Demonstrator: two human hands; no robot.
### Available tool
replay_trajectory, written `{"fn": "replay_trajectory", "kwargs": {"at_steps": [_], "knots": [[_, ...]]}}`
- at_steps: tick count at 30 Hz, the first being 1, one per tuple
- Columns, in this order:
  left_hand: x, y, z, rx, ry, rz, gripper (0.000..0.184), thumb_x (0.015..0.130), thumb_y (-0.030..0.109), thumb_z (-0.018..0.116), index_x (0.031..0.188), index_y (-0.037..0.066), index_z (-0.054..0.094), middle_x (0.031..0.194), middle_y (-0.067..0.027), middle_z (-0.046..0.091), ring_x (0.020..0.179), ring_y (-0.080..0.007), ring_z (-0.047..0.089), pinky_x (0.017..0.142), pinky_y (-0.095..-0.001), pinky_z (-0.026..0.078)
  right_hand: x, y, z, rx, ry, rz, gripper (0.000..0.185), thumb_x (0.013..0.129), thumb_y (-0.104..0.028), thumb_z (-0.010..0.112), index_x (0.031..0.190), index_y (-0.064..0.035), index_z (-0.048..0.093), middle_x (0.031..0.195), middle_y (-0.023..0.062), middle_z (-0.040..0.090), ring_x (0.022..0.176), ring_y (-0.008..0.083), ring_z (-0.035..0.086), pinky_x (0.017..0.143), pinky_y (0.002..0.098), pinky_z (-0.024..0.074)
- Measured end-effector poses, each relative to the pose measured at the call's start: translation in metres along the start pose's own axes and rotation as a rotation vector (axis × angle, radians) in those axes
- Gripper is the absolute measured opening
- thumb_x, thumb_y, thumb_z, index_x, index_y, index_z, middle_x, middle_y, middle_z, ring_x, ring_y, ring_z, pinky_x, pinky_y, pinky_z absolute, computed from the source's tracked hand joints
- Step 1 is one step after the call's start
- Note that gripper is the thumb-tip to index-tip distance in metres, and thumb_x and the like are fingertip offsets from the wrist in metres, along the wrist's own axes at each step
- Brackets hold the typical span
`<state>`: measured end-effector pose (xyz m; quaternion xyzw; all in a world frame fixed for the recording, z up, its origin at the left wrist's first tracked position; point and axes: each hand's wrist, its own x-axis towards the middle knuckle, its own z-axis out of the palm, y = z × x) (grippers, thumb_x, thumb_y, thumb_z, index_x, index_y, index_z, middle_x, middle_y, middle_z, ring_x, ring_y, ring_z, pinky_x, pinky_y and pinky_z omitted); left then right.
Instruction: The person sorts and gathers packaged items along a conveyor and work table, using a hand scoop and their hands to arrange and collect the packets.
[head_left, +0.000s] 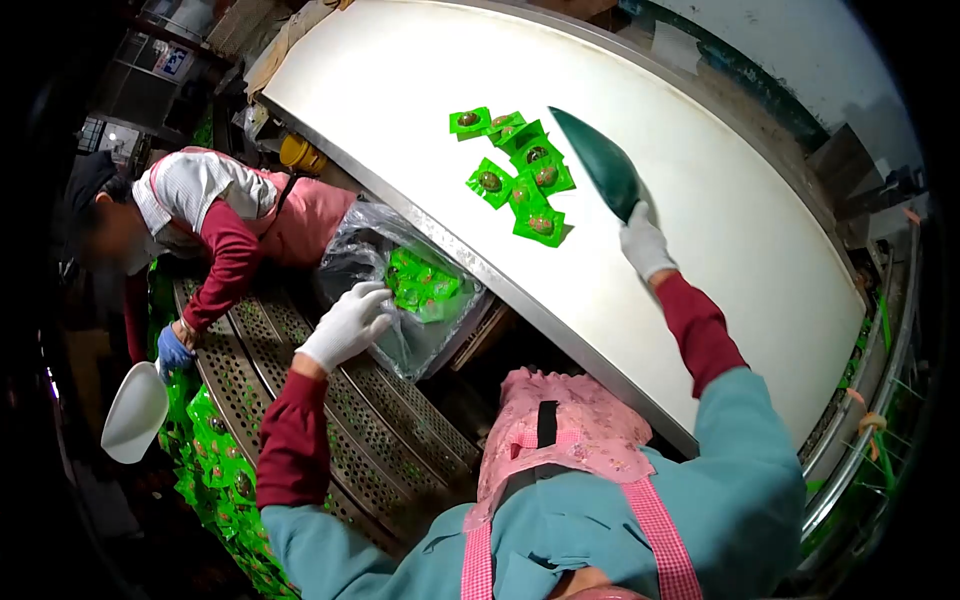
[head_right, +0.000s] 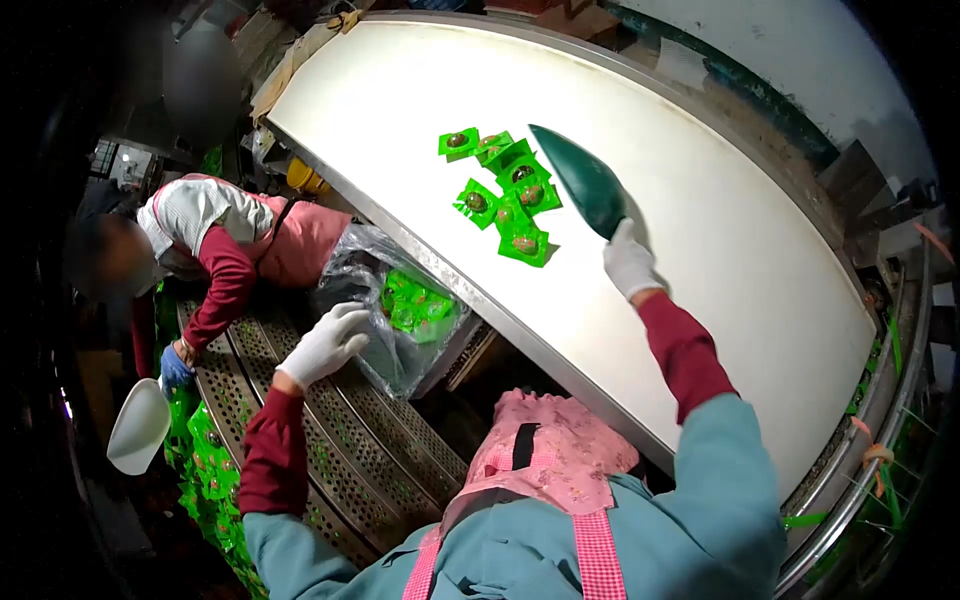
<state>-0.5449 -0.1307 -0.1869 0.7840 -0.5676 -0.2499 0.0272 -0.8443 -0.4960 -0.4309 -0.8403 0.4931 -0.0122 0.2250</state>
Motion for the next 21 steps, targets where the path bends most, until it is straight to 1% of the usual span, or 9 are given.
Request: {"fn": "replay_trajectory", "kwargs": {"at_steps": [4,7,11,12,14,16,18,20,21], "knots": [[0.076,-0.024,0.027,-0.294,0.155,0.085,0.037,0.09,0.019,0.057,0.122,0.002,0.055,0.126,-0.017,0.052,0.118,-0.0329,0.051,0.101,-0.0356,0.041,0.067,-0.065,0.023,0.084,-0.017,0.019,0.056,0.09,-0.014,0.041,0.137,0.0084,0.022,0.102,0.0271,0.064,0.086,0.0411,0.065,0.076,0.0492,0.0518],[0.137,-0.062,0.061,-0.49,0.248,0.069,0.036,0.091,0.019,0.057,0.12,-0.002,0.056,0.122,-0.0166,0.055,0.119,-0.0287,0.051,0.102,-0.0335,0.039,0.091,-0.125,0.03,-0.235,-0.04,-0.072,0.054,0.091,-0.008,0.039,0.139,0.0083,0.019,0.103,0.023,0.063,0.085,0.0361,0.067,0.073,0.0437,0.0556],[0.196,-0.09,0.091,-0.716,0.429,-0.051,0.039,0.093,0.021,0.055,0.125,-0.001,0.054,0.124,-0.018,0.055,0.118,-0.0294,0.05,0.104,-0.0354,0.037,0.103,-0.158,0.041,-0.319,-0.073,-0.267,0.056,0.09,-0.007,0.042,0.138,0.0086,0.017,0.108,0.0257,0.059,0.083,0.0359,0.067,0.068,0.0421,0.0565],[0.209,-0.108,0.097,-0.725,0.417,-0.063,0.039,0.093,0.021,0.055,0.125,-0.001,0.054,0.124,-0.018,0.055,0.118,-0.0294,0.05,0.104,-0.0354,0.037,0.097,-0.156,0.043,-0.327,-0.093,-0.319,0.057,0.09,-0.008,0.043,0.138,0.0082,0.018,0.108,0.0244,0.059,0.084,0.0351,0.067,0.067,0.0428,0.0563],[0.243,-0.14,0.12,-0.462,0.735,0.058,0.041,0.095,0.023,0.052,0.129,0.0,0.05,0.126,-0.0189,0.052,0.119,-0.0287,0.049,0.103,-0.0353,0.039,0.078,-0.147,0.043,-0.355,-0.134,-0.365,0.058,0.089,-0.008,0.044,0.139,0.0077,0.019,0.109,0.023,0.059,0.084,0.0343,0.067,0.066,0.0435,0.0562],[0.264,-0.132,0.109,-0.81,0.756,-0.189,0.043,0.096,0.025,0.049,0.131,0.0,0.048,0.129,-0.0191,0.048,0.12,-0.0293,0.047,0.104,-0.0358,0.038,0.052,-0.135,0.036,-0.364,-0.279,-0.403,0.054,0.09,-0.008,0.041,0.137,0.0078,0.02,0.109,0.0256,0.059,0.078,0.0367,0.067,0.066,0.0441,0.0558],[0.28,-0.117,0.107,-1.377,0.805,-0.212,0.044,0.095,0.024,0.052,0.131,-0.001,0.048,0.135,-0.0207,0.045,0.124,-0.0328,0.044,0.105,-0.0376,0.039,0.027,-0.123,0.024,-0.337,-0.348,-0.378,0.053,0.09,-0.01,0.041,0.136,0.0063,0.022,0.107,0.0272,0.06,0.077,0.0392,0.066,0.067,0.0462,0.055],[0.312,-0.158,0.139,-0.575,0.879,-0.073,0.044,0.093,0.025,0.054,0.129,-0.001,0.05,0.136,-0.0216,0.044,0.122,-0.0338,0.046,0.102,-0.0384,0.041,0.002,-0.111,-0.007,-0.111,-0.436,-0.288,0.051,0.09,-0.02,0.043,0.134,-0.0004,0.028,0.097,0.0305,0.062,0.078,0.0465,0.063,0.071,0.0528,0.0509],[0.321,-0.154,0.138,-0.601,0.851,-0.035,0.045,0.092,0.026,0.056,0.127,-0.002,0.052,0.136,-0.0228,0.044,0.122,-0.0348,0.047,0.103,-0.0389,0.04,-0.013,-0.115,-0.041,-0.02,-0.477,-0.16,0.051,0.089,-0.027,0.046,0.133,-0.0041,0.032,0.089,0.0296,0.063,0.08,0.0483,0.061,0.074,0.0548,0.0484]]}}
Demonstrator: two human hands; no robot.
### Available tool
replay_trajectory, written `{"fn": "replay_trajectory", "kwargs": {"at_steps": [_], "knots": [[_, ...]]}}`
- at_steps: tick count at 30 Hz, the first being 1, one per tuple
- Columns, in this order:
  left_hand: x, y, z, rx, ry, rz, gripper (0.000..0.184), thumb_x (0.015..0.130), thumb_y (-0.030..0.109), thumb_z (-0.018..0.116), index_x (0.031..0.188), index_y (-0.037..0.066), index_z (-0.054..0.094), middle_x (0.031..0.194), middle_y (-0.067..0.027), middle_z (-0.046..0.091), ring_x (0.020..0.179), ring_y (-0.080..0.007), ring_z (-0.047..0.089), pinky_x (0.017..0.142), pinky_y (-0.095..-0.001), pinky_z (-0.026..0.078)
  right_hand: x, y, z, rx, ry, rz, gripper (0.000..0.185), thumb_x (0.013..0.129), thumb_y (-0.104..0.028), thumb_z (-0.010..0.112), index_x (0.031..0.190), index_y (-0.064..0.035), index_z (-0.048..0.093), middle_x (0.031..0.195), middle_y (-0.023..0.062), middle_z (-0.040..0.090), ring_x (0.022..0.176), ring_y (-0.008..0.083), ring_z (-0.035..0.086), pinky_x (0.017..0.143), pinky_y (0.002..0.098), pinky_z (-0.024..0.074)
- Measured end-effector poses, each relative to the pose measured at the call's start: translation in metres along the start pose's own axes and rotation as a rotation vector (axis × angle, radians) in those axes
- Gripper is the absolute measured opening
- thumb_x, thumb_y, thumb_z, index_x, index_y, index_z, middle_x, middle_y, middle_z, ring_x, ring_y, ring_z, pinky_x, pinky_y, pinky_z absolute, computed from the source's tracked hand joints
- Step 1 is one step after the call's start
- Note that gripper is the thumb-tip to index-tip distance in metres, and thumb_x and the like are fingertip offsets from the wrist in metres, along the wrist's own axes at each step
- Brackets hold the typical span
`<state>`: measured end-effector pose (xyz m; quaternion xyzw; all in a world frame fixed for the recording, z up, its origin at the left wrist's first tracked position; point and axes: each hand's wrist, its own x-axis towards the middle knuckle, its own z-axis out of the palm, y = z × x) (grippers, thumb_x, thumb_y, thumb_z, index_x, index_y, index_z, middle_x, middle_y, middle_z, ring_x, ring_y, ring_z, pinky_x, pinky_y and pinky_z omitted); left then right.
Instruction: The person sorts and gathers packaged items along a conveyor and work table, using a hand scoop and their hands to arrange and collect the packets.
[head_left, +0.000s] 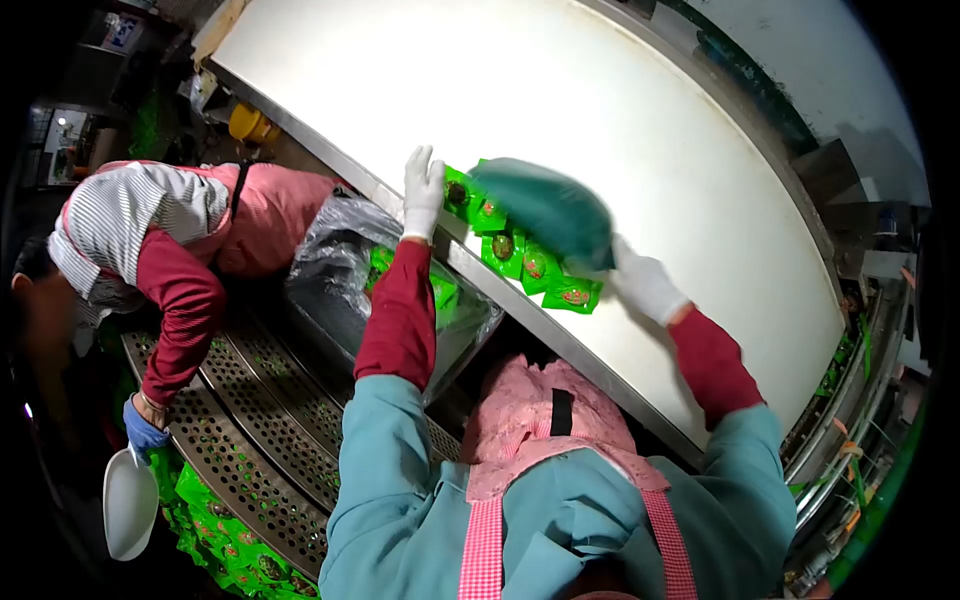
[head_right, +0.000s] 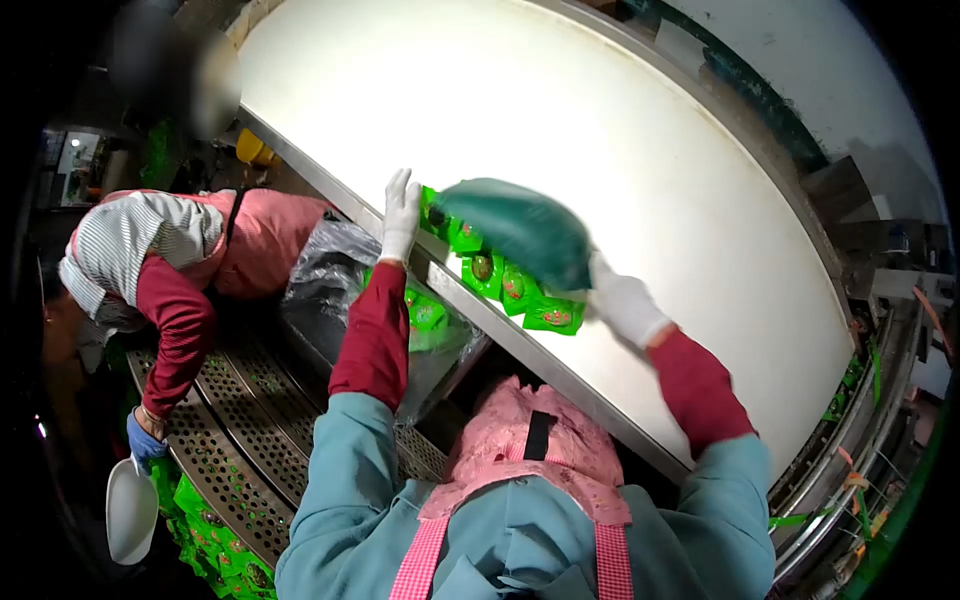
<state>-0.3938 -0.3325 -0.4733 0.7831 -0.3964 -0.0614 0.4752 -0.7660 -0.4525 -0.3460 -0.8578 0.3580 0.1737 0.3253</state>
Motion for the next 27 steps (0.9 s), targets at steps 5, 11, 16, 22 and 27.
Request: {"fn": "replay_trajectory", "kwargs": {"at_steps": [5,11,16,22,27], "knots": [[-0.007,0.027,0.018,0.282,-0.322,-0.002,0.054,0.087,0.049,0.056,0.129,0.015,0.057,0.141,-0.0131,0.045,0.126,-0.0379,0.045,0.102,-0.0507,0.036,-0.119,0.047,-0.084,0.597,0.072,0.279,0.04,0.093,-0.026,0.048,0.127,-0.004,0.044,0.063,0.0051,0.051,0.05,0.0177,0.048,0.046,0.0315,0.0381],[-0.013,0.055,0.036,0.488,-0.426,-0.057,0.063,0.08,0.063,0.054,0.133,0.029,0.052,0.144,-0.0031,0.044,0.137,-0.0361,0.03,0.104,-0.0658,0.02,-0.163,0.058,-0.122,0.701,-0.466,0.582,0.026,0.096,-0.027,0.043,0.089,-0.0037,0.051,0.054,-0.0009,0.049,0.037,0.0074,0.042,0.035,0.0234,0.0364],[-0.035,0.082,0.049,0.478,-0.429,-0.024,0.061,0.077,0.062,0.06,0.127,0.027,0.057,0.137,-0.0032,0.049,0.129,-0.0298,0.042,0.103,-0.0621,0.026,-0.067,0.008,-0.035,0.956,-0.612,0.146,0.045,0.098,-0.04,0.045,0.064,-0.0109,0.046,0.045,-0.0012,0.043,0.033,0.009,0.04,0.035,0.0239,0.0372],[-0.06,0.103,0.048,0.396,-0.288,0.04,0.053,0.077,0.046,0.067,0.121,0.018,0.061,0.127,-0.0094,0.054,0.11,-0.0314,0.057,0.092,-0.044,0.047,-0.009,-0.03,0.053,1.128,-0.406,0.173,0.042,0.095,-0.04,0.047,0.066,-0.01,0.047,0.05,-0.0034,0.041,0.037,0.0079,0.039,0.035,0.0246,0.0317],[-0.108,0.135,0.056,0.24,-0.368,0.037,0.057,0.083,0.046,0.061,0.125,0.008,0.056,0.132,-0.0165,0.051,0.115,-0.0353,0.053,0.099,-0.0422,0.042,-0.055,0.009,0.061,1.189,-0.362,0.157,0.029,0.097,-0.034,0.048,0.083,-0.009,0.047,0.06,-0.0027,0.044,0.038,0.0059,0.037,0.033,0.0223,0.0303]]}}
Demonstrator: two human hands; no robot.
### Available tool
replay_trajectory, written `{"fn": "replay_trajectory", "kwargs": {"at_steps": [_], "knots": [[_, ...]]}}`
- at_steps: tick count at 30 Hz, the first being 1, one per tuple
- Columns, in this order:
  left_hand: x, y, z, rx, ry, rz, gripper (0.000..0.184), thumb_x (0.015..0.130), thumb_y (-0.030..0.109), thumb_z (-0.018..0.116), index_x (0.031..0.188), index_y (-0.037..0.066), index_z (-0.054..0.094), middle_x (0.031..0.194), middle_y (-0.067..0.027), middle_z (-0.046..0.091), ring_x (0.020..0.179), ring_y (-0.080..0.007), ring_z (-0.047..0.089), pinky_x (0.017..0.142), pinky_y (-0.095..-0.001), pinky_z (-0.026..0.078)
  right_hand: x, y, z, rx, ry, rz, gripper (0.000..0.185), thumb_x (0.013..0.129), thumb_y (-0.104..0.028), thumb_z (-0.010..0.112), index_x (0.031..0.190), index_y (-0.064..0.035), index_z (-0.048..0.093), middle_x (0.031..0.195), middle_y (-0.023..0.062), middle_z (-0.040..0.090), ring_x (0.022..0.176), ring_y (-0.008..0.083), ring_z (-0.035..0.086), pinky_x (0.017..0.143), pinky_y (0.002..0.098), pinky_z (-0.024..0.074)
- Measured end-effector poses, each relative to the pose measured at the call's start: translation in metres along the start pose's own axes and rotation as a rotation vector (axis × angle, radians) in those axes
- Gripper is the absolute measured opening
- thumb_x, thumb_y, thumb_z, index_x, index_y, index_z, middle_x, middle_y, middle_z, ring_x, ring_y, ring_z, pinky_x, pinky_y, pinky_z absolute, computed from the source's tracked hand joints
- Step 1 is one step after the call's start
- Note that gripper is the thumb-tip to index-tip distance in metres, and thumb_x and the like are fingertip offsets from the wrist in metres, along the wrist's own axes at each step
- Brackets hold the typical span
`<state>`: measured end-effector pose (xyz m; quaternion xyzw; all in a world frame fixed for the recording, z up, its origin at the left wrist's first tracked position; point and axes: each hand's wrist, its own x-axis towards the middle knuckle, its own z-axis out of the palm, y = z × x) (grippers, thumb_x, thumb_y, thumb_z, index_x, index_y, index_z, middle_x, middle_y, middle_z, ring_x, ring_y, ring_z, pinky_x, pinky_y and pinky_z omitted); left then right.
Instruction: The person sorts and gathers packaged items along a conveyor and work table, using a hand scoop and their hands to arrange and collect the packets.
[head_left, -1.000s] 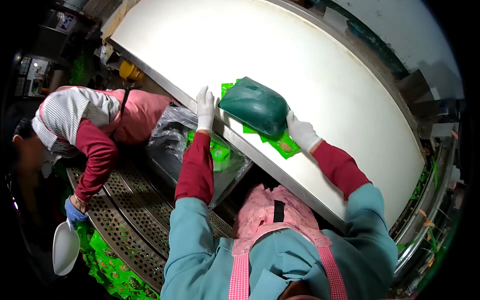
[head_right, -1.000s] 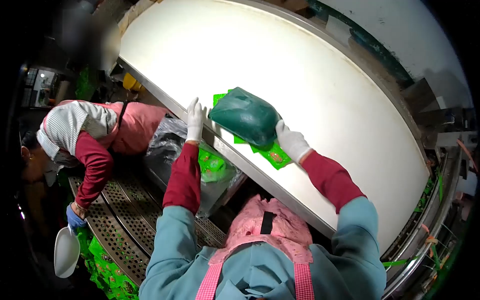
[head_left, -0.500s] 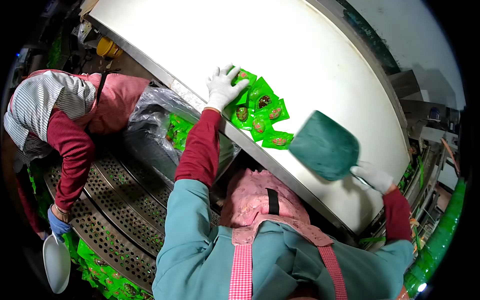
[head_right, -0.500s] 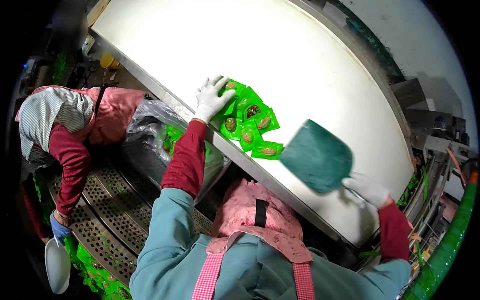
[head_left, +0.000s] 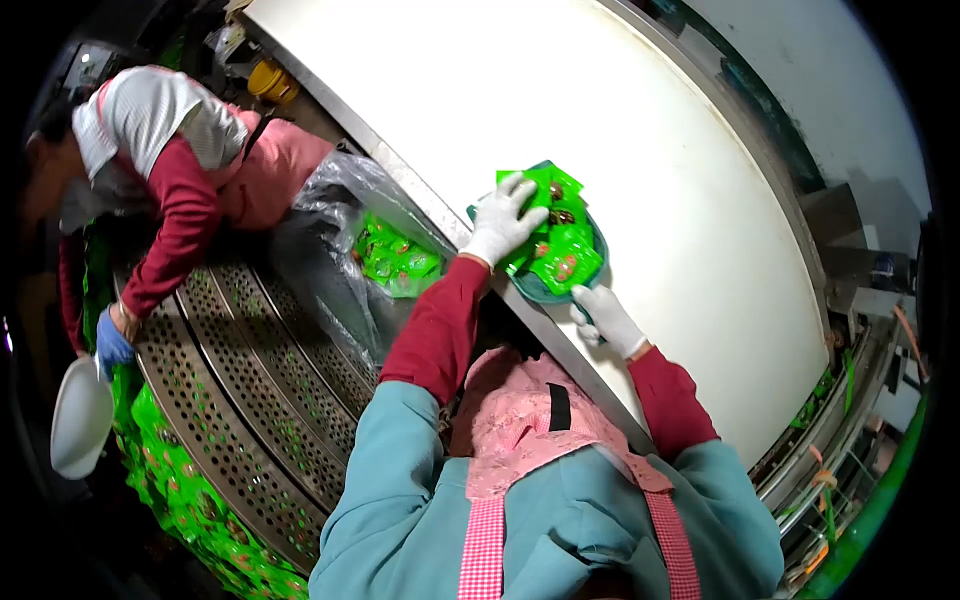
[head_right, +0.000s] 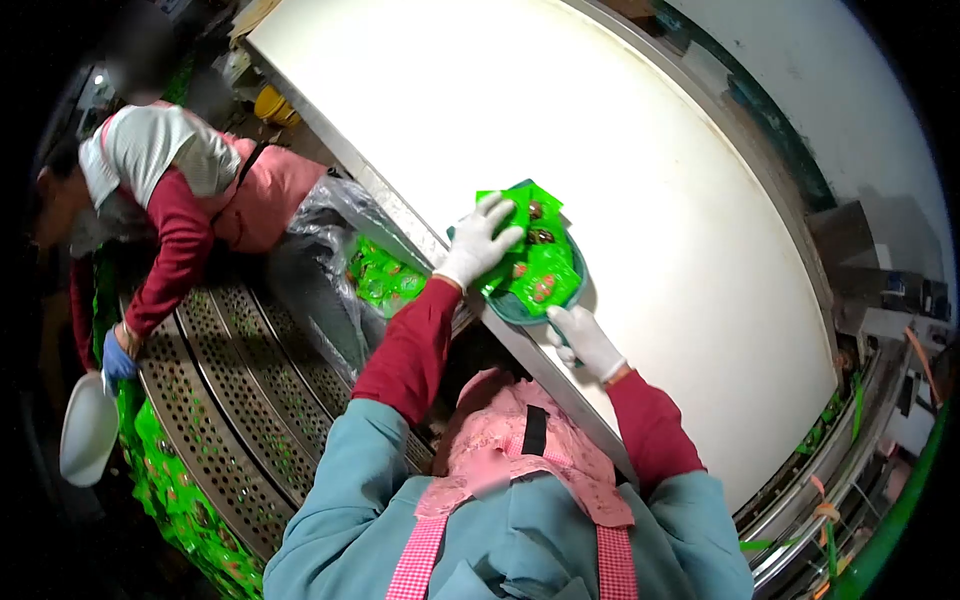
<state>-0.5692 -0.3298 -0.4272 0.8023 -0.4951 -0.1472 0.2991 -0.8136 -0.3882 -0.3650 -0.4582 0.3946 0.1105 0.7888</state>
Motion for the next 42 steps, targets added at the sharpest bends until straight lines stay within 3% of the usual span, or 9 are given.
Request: {"fn": "replay_trajectory", "kwargs": {"at_steps": [4,7,10,14,20,23,28,32,42], "knots": [[-0.051,0.042,-0.018,-0.194,0.116,0.003,0.058,0.087,0.04,0.058,0.134,0.007,0.048,0.134,-0.0187,0.05,0.123,-0.0388,0.046,0.106,-0.0447,0.034,-0.059,0.013,-0.028,-0.051,0.0,-0.039,0.025,0.098,-0.033,0.047,0.089,-0.0099,0.043,0.06,-0.0021,0.044,0.038,0.0057,0.036,0.034,0.0222,0.03],[-0.104,0.063,-0.051,-0.157,0.372,-0.023,0.049,0.086,0.03,0.059,0.126,0.004,0.054,0.124,-0.021,0.055,0.115,-0.0397,0.05,0.101,-0.0445,0.039,-0.078,0.019,-0.038,-0.165,-0.02,-0.051,0.026,0.097,-0.032,0.046,0.084,-0.0107,0.042,0.054,-0.0022,0.041,0.037,0.0066,0.035,0.034,0.023,0.0303],[-0.163,0.074,-0.094,-0.185,0.259,-0.029,0.045,0.077,0.013,0.062,0.121,0.002,0.055,0.12,-0.0188,0.058,0.117,-0.035,0.051,0.104,-0.0412,0.037,-0.078,0.007,-0.03,-0.233,-0.02,-0.044,0.024,0.097,-0.03,0.043,0.08,-0.0115,0.042,0.051,-0.0023,0.039,0.035,0.0075,0.034,0.032,0.0241,0.0289],[-0.273,0.116,-0.11,-0.005,0.177,-0.137,0.043,0.084,0.02,0.062,0.123,0.004,0.054,0.132,-0.0169,0.049,0.118,-0.0351,0.049,0.1,-0.044,0.039,-0.082,0.004,-0.045,-0.392,-0.106,-0.074,0.022,0.098,-0.029,0.041,0.087,-0.0107,0.044,0.054,-0.0019,0.04,0.034,0.0069,0.033,0.03,0.0227,0.028],[-0.372,0.212,-0.21,0.05,0.366,-0.229,0.039,0.086,0.019,0.061,0.122,0.005,0.055,0.13,-0.0154,0.051,0.118,-0.0334,0.049,0.099,-0.0431,0.039,-0.122,-0.052,-0.001,-0.658,-0.284,-0.142,0.021,0.098,-0.028,0.042,0.094,-0.0072,0.046,0.053,-0.0006,0.041,0.033,0.0076,0.035,0.029,0.0219,0.0295],[-0.423,0.237,-0.265,0.221,0.428,-0.183,0.037,0.086,0.019,0.062,0.117,0.002,0.057,0.126,-0.0176,0.053,0.115,-0.0351,0.052,0.096,-0.0441,0.042,-0.121,-0.097,0.048,-0.843,-0.414,-0.219,0.03,0.096,-0.035,0.048,0.091,-0.0051,0.048,0.053,0.0006,0.045,0.031,0.0083,0.038,0.027,0.0219,0.029],[-0.546,0.253,-0.323,0.65,0.812,-0.646,0.037,0.082,0.011,0.064,0.118,0.005,0.059,0.127,-0.0136,0.053,0.116,-0.0325,0.051,0.099,-0.0396,0.041,-0.132,-0.148,0.188,-0.986,-0.717,-0.324,0.052,0.088,-0.054,0.059,0.091,-0.0036,0.049,0.053,0.0007,0.047,0.031,0.0076,0.039,0.027,0.0216,0.0285],[-0.629,0.24,-0.345,0.577,1.185,-0.728,0.041,0.086,0.01,0.059,0.126,0.001,0.054,0.131,-0.0162,0.051,0.124,-0.0299,0.047,0.106,-0.0378,0.036,-0.162,-0.159,0.313,-1.068,-0.974,-0.319,0.06,0.086,-0.055,0.062,0.106,0.0001,0.051,0.053,0.0007,0.047,0.033,0.0067,0.039,0.029,0.0207,0.0299],[-0.662,0.166,-0.382,0.655,1.062,-0.511,0.063,0.088,0.042,0.063,0.134,0.003,0.046,0.139,-0.0162,0.044,0.128,-0.0343,0.04,0.111,-0.0437,0.028,-0.238,-0.146,0.557,-1.566,-1.487,-0.355,0.042,0.092,-0.042,0.058,0.084,-0.0014,0.054,0.056,0.0006,0.051,0.035,0.0078,0.043,0.031,0.0235,0.0325]]}}
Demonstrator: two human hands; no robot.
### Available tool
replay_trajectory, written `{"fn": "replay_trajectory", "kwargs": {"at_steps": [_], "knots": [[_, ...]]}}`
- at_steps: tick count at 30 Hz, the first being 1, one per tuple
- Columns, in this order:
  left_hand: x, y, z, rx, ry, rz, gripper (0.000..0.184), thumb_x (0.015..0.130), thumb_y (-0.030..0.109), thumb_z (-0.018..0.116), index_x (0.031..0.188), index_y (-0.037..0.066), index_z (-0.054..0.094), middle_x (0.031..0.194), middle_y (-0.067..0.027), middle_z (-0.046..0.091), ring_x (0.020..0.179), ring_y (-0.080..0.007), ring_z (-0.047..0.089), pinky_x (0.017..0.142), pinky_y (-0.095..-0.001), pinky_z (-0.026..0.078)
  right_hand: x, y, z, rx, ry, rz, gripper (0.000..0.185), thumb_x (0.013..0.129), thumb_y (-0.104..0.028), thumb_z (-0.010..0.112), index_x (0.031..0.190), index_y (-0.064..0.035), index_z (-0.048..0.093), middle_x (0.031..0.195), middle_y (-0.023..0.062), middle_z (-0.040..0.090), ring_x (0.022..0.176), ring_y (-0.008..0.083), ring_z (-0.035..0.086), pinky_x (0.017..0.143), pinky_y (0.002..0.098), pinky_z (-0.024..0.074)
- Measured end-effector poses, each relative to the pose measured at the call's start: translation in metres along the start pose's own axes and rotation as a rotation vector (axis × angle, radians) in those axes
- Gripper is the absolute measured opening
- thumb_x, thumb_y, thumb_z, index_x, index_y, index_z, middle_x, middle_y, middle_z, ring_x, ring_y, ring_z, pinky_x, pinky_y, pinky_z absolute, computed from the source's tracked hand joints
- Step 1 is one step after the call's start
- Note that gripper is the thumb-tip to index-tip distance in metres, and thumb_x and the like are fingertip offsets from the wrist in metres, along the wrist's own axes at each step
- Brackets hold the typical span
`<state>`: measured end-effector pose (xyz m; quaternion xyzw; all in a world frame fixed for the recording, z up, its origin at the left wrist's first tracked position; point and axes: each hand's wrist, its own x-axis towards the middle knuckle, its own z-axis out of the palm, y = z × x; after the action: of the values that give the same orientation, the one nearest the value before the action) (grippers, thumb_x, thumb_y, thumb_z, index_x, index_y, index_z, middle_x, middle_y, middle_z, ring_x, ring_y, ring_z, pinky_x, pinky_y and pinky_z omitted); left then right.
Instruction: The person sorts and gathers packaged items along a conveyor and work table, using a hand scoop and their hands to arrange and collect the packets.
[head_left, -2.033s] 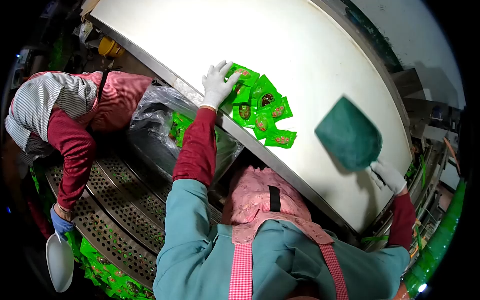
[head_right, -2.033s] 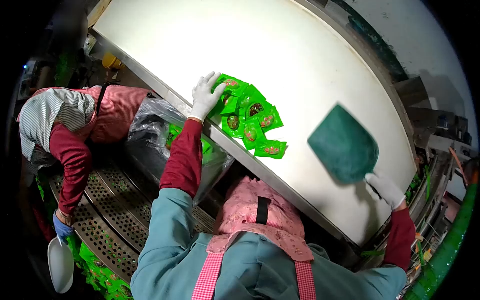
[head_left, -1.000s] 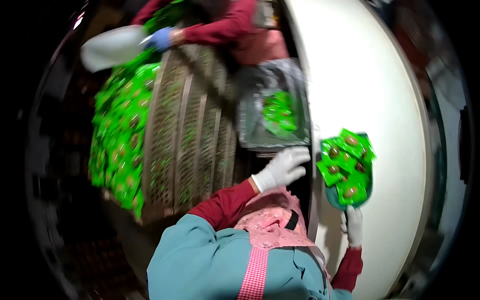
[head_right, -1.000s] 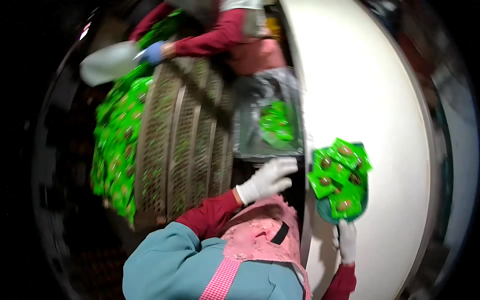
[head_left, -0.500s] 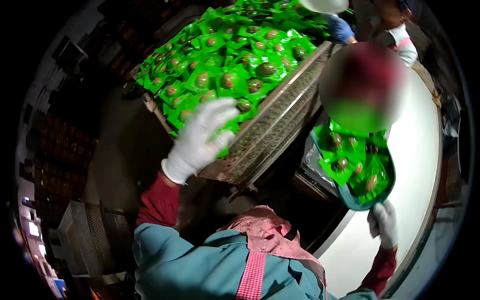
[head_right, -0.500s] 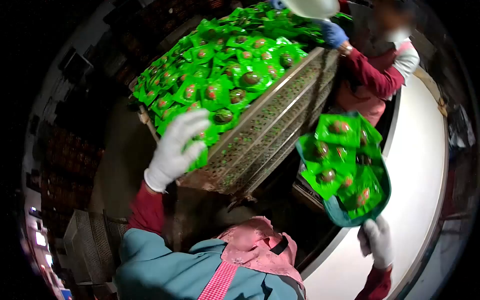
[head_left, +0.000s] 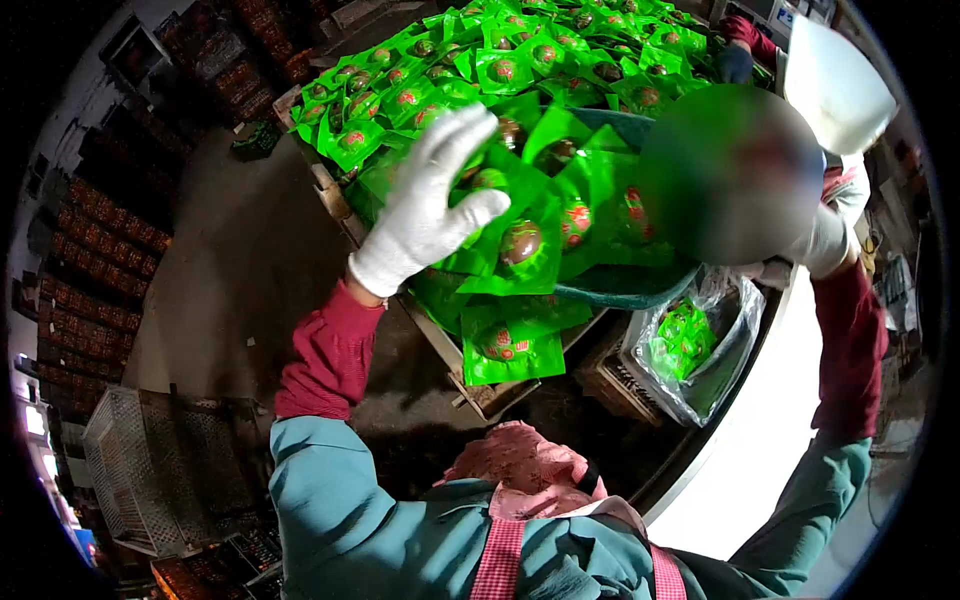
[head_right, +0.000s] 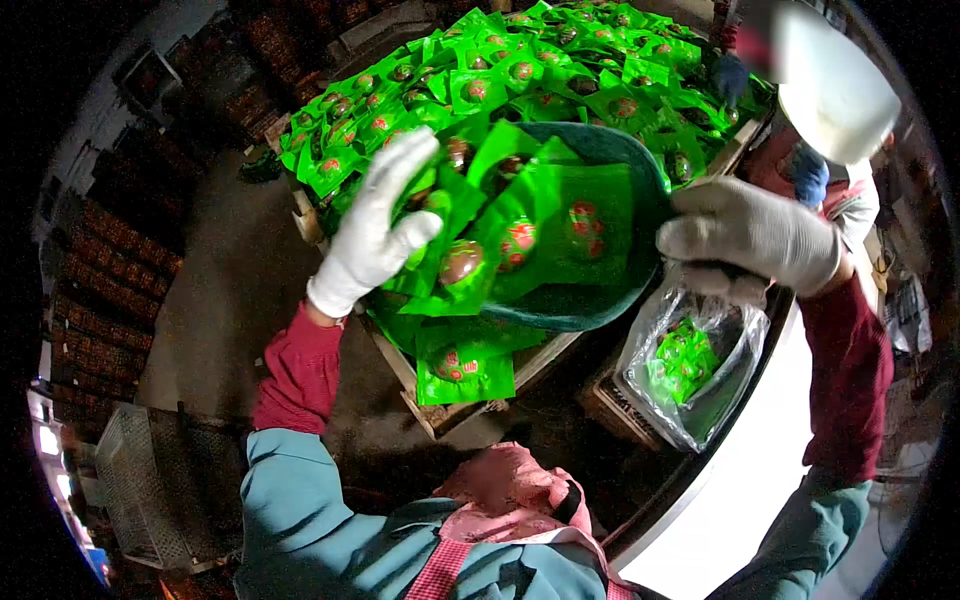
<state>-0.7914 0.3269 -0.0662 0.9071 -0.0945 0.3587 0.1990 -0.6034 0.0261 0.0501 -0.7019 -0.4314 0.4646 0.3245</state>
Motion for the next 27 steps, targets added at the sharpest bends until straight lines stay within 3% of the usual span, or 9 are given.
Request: {"fn": "replay_trajectory", "kwargs": {"at_steps": [4,5,8,9,10,12,14,17,27], "knots": [[-0.011,-0.015,0.001,-0.215,-0.115,-0.153,0.062,0.089,0.047,0.059,0.136,0.008,0.047,0.14,-0.0138,0.043,0.131,-0.0329,0.038,0.11,-0.0431,0.028,0.014,-0.034,-0.016,-0.156,0.075,0.154,0.027,0.093,-0.022,0.056,0.076,-0.0014,0.053,0.054,0.0037,0.051,0.036,0.0087,0.044,0.031,0.0243,0.033],[-0.007,-0.015,-0.003,0.065,-0.093,-0.07,0.062,0.089,0.051,0.057,0.135,0.01,0.048,0.141,-0.0116,0.043,0.131,-0.0355,0.037,0.11,-0.0454,0.028,0.013,-0.033,-0.021,-0.104,0.055,0.13,0.022,0.091,-0.017,0.058,0.078,-0.0004,0.055,0.054,0.0041,0.051,0.036,0.0094,0.045,0.031,0.0246,0.0326],[0.022,0.005,-0.011,0.061,-0.087,0.064,0.074,0.087,0.062,0.051,0.136,0.008,0.047,0.143,-0.0147,0.042,0.133,-0.0359,0.036,0.112,-0.0458,0.025,0.018,-0.042,-0.021,-0.187,0.018,0.222,0.022,0.091,-0.017,0.058,0.079,0.0002,0.055,0.054,0.004,0.051,0.036,0.0086,0.044,0.031,0.0244,0.0323],[0.033,0.011,-0.009,0.061,-0.102,0.118,0.074,0.084,0.065,0.053,0.135,0.011,0.05,0.144,-0.0136,0.042,0.134,-0.0374,0.034,0.112,-0.0471,0.024,0.018,-0.019,-0.038,-0.201,-0.162,-0.112,0.023,0.093,-0.018,0.057,0.079,0.0001,0.056,0.053,0.0022,0.049,0.035,0.0066,0.042,0.031,0.0235,0.0312],[0.041,0.019,-0.004,0.098,-0.136,0.181,0.073,0.081,0.063,0.059,0.133,0.014,0.052,0.145,-0.0109,0.041,0.134,-0.039,0.033,0.111,-0.0481,0.025,0.018,-0.03,-0.028,-0.198,-0.158,-0.102,0.023,0.093,-0.018,0.057,0.079,0.0001,0.056,0.053,0.0022,0.049,0.035,0.0066,0.042,0.031,0.0235,0.0312],[0.054,0.033,0.012,0.112,-0.3,0.251,0.07,0.076,0.055,0.068,0.132,0.016,0.053,0.143,-0.0095,0.042,0.133,-0.0402,0.034,0.11,-0.0498,0.026,0.017,-0.053,-0.005,-0.187,0.064,0.219,0.023,0.094,-0.019,0.055,0.08,-0.0007,0.056,0.052,0.0003,0.046,0.035,0.005,0.04,0.03,0.0227,0.0292],[0.055,0.037,0.026,0.149,-0.371,0.277,0.067,0.068,0.039,0.076,0.129,0.018,0.056,0.133,-0.0087,0.048,0.129,-0.0389,0.037,0.107,-0.0491,0.029,0.016,-0.046,-0.006,-0.194,0.008,0.121,0.023,0.095,-0.02,0.055,0.08,-0.0022,0.055,0.051,-0.0005,0.044,0.034,0.0042,0.038,0.028,0.0222,0.027],[0.054,0.032,0.019,0.056,-0.554,0.172,0.067,0.065,0.037,0.077,0.126,0.02,0.057,0.132,-0.0069,0.049,0.129,-0.0362,0.037,0.105,-0.0476,0.031,0.005,-0.041,-0.022,-0.089,-0.01,0.195,0.019,0.094,-0.019,0.054,0.084,-0.0026,0.055,0.054,-0.0003,0.045,0.037,0.0046,0.04,0.031,0.0215,0.0293],[0.026,0.033,0.027,0.205,-0.498,0.319,0.064,0.068,0.042,0.071,0.127,0.022,0.055,0.133,-0.0038,0.05,0.128,-0.0341,0.039,0.105,-0.0506,0.03,-0.107,-0.001,-0.083,-0.304,0.351,0.208,0.037,0.089,-0.02,0.054,0.117,0.0039,0.051,0.082,0.005,0.059,0.057,0.0043,0.052,0.05,0.017,0.0421]]}}
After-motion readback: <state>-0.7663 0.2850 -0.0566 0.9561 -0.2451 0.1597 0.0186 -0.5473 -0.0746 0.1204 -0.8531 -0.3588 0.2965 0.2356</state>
